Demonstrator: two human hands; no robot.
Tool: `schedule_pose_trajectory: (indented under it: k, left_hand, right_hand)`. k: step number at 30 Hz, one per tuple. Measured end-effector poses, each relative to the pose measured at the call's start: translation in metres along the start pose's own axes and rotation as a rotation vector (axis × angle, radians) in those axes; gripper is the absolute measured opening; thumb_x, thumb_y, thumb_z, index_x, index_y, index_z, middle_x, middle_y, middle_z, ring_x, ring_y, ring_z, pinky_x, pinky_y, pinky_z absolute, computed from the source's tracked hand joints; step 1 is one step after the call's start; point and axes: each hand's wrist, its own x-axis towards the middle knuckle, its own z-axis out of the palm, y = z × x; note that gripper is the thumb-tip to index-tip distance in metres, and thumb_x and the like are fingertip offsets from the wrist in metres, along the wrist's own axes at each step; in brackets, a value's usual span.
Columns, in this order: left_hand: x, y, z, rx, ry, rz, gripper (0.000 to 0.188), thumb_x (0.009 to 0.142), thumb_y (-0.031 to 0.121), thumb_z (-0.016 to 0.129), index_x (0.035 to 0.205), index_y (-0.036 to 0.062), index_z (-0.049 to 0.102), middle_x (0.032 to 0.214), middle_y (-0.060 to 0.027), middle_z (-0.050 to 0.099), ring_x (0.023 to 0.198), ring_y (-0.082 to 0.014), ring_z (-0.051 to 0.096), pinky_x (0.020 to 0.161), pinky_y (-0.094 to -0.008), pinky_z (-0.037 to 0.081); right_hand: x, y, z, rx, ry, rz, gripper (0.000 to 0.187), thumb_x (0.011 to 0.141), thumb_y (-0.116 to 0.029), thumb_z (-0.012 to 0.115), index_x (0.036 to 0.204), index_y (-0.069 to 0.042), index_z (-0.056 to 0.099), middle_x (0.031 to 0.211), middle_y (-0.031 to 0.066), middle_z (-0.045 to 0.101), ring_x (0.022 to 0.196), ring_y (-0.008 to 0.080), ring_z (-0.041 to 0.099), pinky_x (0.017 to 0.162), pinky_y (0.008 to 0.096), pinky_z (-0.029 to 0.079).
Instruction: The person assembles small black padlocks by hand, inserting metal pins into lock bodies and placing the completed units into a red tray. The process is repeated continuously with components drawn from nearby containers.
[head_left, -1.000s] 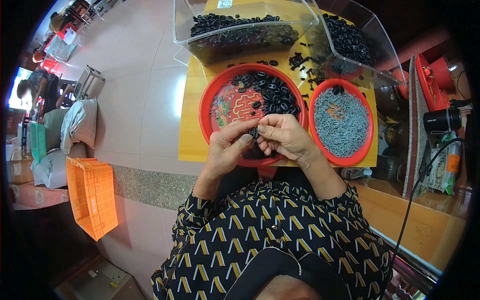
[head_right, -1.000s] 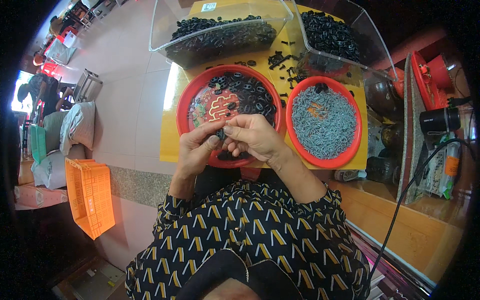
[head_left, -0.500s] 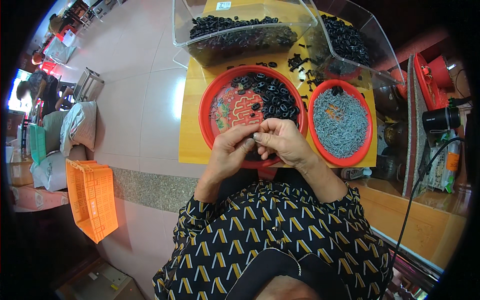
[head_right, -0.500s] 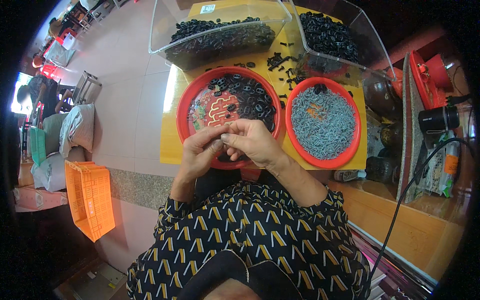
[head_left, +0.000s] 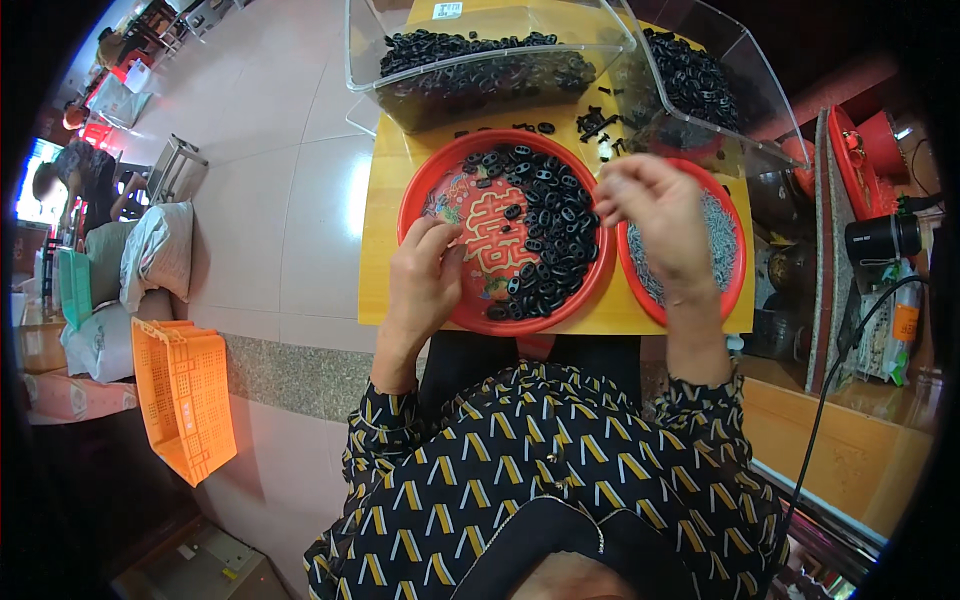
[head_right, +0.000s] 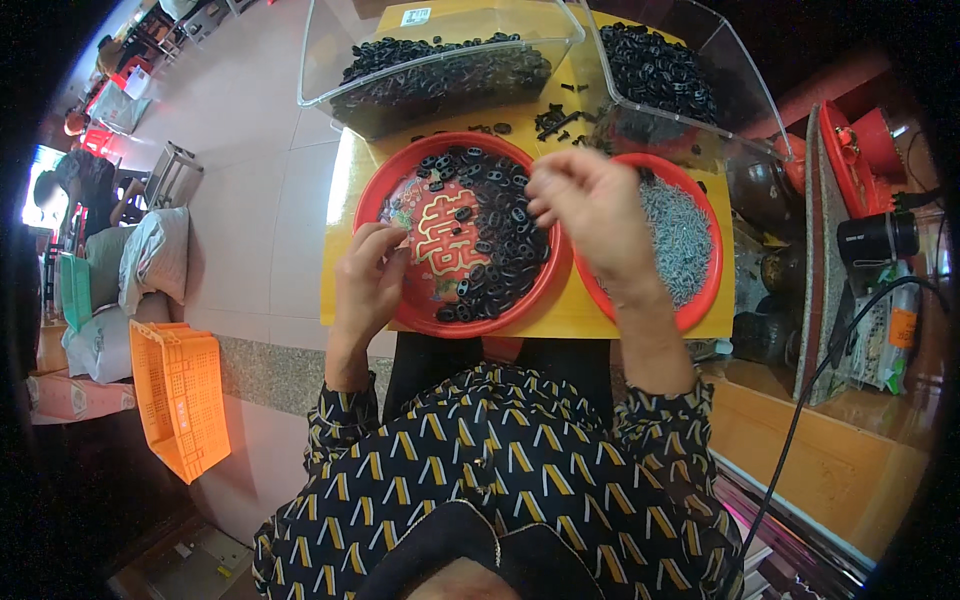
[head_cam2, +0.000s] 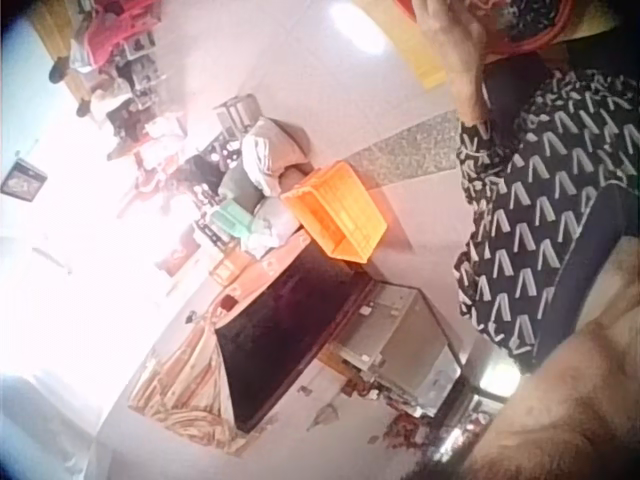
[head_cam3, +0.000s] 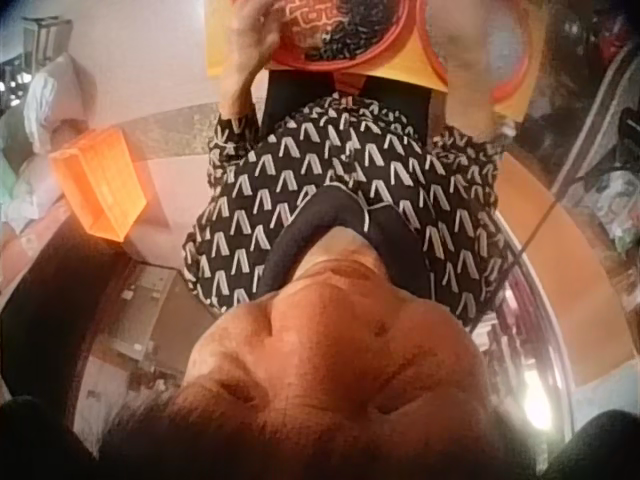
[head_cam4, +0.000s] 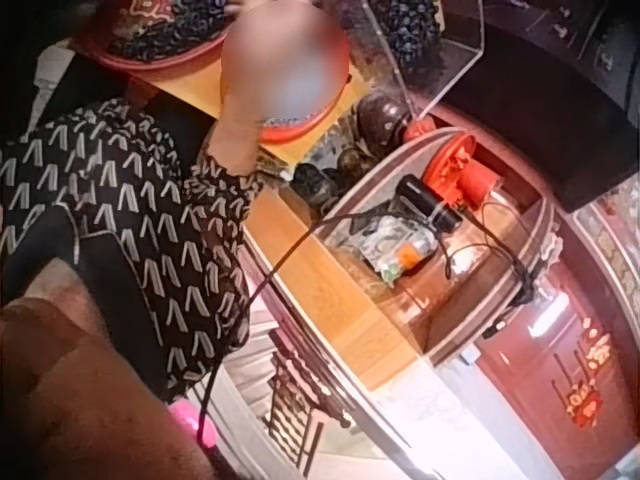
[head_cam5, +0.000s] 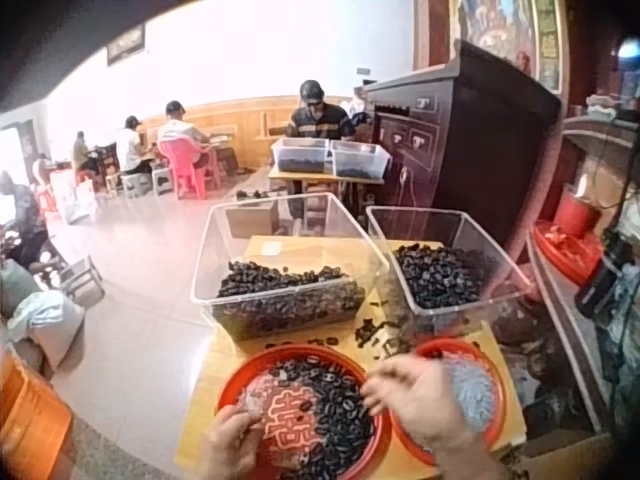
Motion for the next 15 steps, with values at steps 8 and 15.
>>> schedule_pose_trajectory:
  k: [8,15]
  left_hand:
    - [0.060,-0.007,0.026,0.312,-0.250,0.209,0.012,0.067,-0.001,0.056,0.077,0.0019,0.060,0.080,-0.0133,0.055,0.078,-0.0299,0.053,0.070,-0.0379,0.043]
    - [0.063,-0.024,0.036,0.357,-0.323,0.199,0.007,0.065,0.000,0.053,0.071,0.0009,0.058,0.074,-0.0143,0.054,0.076,-0.0314,0.052,0.068,-0.0379,0.043]
  right_hand:
    - [0.014,0.040,0.036,-0.872,-0.076,-0.502,0.007,0.072,-0.008,0.055,0.074,-0.002,0.058,0.071,0.0162,0.054,0.075,0.0331,0.053,0.069,0.0416,0.042]
    - [0.007,0.048,0.022,-0.865,-0.031,-0.466,0.006,0.072,-0.006,0.055,0.074,-0.001,0.058,0.074,0.0160,0.054,0.075,0.0332,0.052,0.069,0.0408,0.042]
